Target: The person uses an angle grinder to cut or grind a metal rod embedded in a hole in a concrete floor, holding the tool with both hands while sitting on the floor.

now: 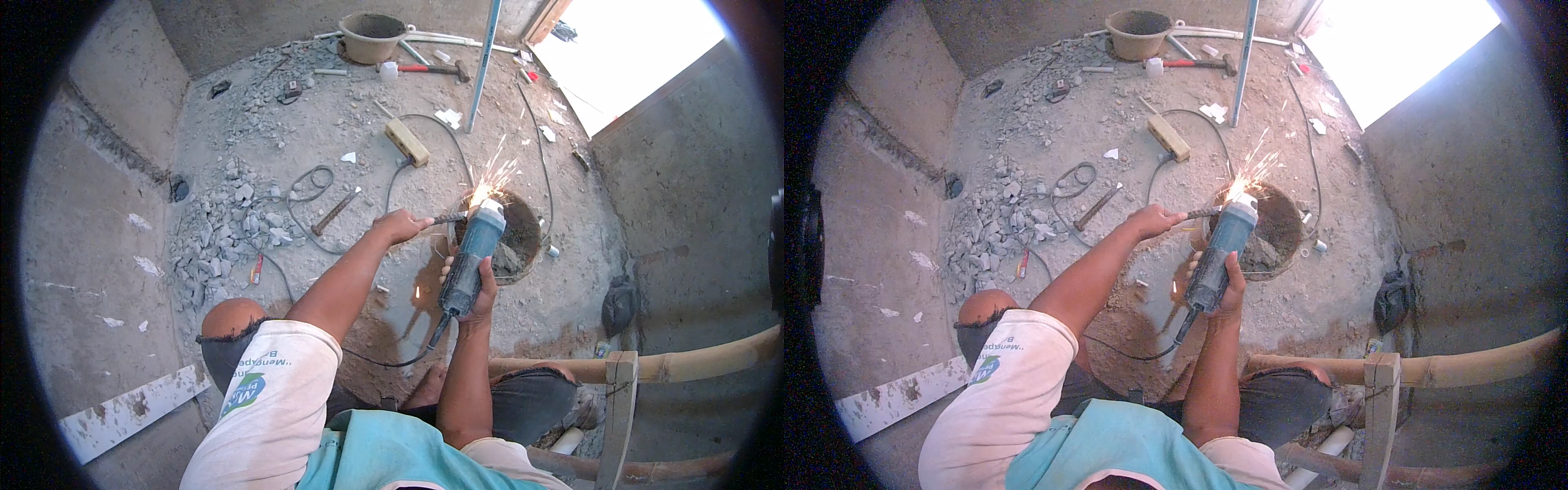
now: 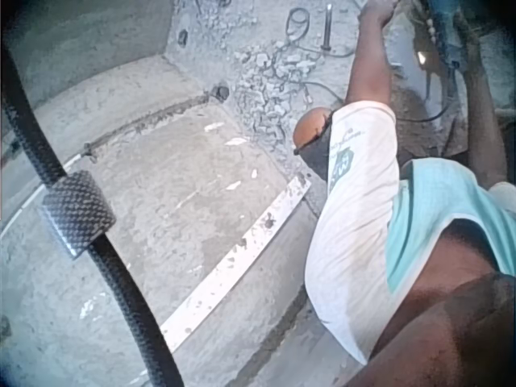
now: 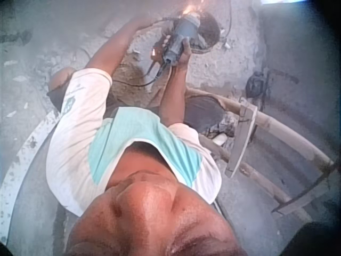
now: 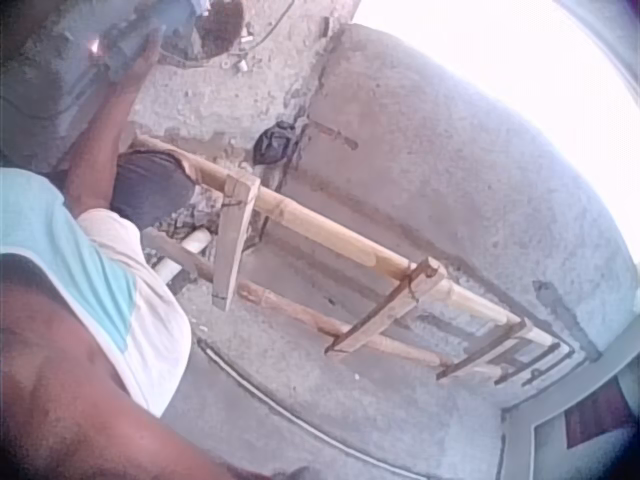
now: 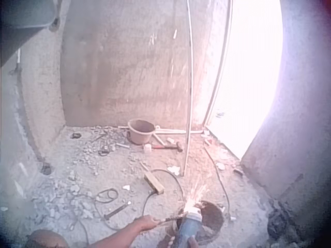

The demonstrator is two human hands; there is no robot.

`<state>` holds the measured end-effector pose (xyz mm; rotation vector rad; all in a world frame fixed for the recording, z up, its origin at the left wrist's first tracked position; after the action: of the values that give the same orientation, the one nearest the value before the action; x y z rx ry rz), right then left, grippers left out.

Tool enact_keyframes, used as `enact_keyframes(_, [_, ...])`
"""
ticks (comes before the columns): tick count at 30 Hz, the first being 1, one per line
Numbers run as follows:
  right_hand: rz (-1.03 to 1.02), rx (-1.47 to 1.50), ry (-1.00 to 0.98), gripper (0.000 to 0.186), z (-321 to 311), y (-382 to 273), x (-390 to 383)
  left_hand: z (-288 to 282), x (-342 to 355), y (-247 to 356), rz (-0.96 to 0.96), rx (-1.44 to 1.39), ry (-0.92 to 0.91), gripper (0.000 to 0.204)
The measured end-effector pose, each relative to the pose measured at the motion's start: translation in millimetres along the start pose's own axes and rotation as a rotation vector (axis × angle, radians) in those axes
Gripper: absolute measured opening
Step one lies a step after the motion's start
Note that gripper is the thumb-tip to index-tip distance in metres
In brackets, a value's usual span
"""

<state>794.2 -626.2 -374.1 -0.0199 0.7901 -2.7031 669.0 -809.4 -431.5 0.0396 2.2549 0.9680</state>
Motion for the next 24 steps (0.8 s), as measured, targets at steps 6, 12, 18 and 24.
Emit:
enact_keyframes(6, [-0.008,-0.036,0.029,0.062,-3.3,-2.1,-3.1,-0.7,-2.8,3.4,0.012,-0.011,-0.014,0.069])
enact_keyframes(12, [-0.046,0.026,0.018,0.063,2.2,-3.8,-6.1,4.0,3.6,-2.8,-0.021,-0.006,0.001,0.07])
enact_keyframes(18, [-0.101,-0.006,0.03,0.066,5.7,-8.9,-9.2,5.3,4.0,-2.0,-0.023,-0.035,-0.028,0.069])
enact_keyframes(24, [-0.057,-0.006,0.002,0.067,4.9,-3.9,-5.0,3.2,-9.0,6.1,-0.02,-0.076,-0.034,0.067])
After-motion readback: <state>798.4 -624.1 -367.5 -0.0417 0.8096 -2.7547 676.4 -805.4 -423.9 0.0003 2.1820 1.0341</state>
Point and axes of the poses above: each hand's wrist, its own x-axis towards the middle knuckle, its own z-axis out of the palm, y = z × x, the point moved 1 cm from there along x, towards the middle knuckle, and after that the axes turned 10 degrees about -y, right-handed, at the moved point
